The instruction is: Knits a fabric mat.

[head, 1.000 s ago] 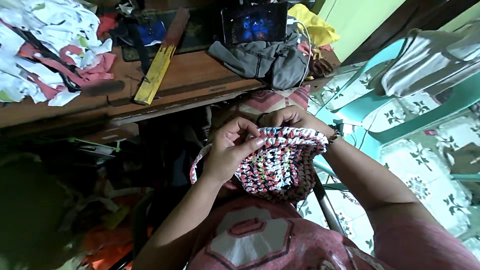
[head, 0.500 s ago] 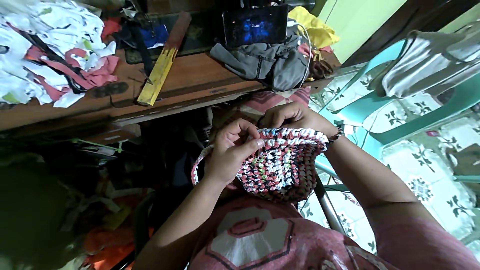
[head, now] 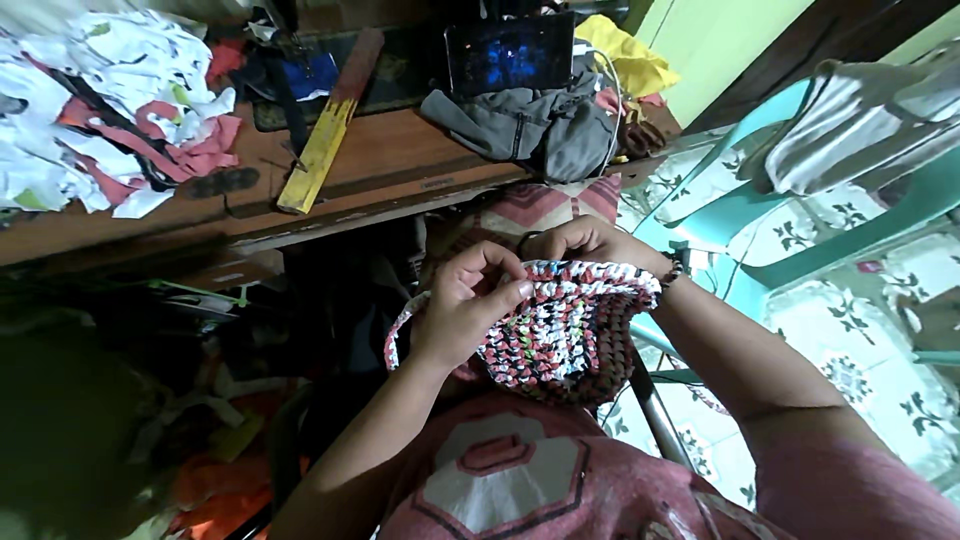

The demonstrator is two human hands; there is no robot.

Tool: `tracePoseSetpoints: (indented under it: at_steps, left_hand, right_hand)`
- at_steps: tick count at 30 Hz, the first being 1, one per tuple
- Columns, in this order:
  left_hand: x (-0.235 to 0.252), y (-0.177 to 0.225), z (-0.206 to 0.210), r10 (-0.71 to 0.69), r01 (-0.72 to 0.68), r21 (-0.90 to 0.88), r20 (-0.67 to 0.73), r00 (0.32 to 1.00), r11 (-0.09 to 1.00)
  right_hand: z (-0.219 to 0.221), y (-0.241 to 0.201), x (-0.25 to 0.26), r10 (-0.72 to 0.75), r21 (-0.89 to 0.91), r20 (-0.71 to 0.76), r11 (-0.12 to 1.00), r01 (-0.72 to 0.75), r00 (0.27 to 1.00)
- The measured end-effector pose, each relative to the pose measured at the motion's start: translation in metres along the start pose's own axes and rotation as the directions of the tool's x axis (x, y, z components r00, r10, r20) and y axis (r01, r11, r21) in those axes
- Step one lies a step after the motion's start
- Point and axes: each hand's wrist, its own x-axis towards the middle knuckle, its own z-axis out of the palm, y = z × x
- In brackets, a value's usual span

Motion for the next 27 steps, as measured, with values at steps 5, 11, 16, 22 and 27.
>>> tracePoseSetpoints:
  at_steps: [5, 11, 16, 22, 27]
  left_hand:
    - [-0.002, -0.001, 0.002, 0.019, -0.019, 0.019, -0.006, 1.000, 1.000]
    - [-0.002, -0.002, 0.004, 0.013, -0.013, 0.014, -0.018, 1.000, 1.000]
    - [-0.003, -0.002, 0.005, 0.032, -0.031, 0.027, -0.030, 0.999, 0.999]
    - [-0.002, -0.001, 0.005, 0.076, -0.068, 0.127, -0.061, 0.995, 0.990]
    - [-0.002, -0.003, 0.004, 0.069, -0.064, 0.110, -0.049, 0.996, 0.992]
  right_hand:
    - [-0.004, -0.009, 0.006, -0.146, -0.178, 0.006, 0.973, 0.145, 0.989]
    - [-0.005, -0.021, 0.009, -0.132, -0.249, 0.027, 0.959, 0.135, 0.991]
    - [-0.006, -0.029, 0.012, -0.116, -0.274, 0.044, 0.954, 0.123, 0.992]
    - [-0.001, -0.020, 0.004, 0.044, -0.159, 0.000, 0.986, -0.044, 0.999]
    - [-0.001, -0.011, 0.002, -0.030, -0.120, -0.008, 0.992, 0.028, 1.000]
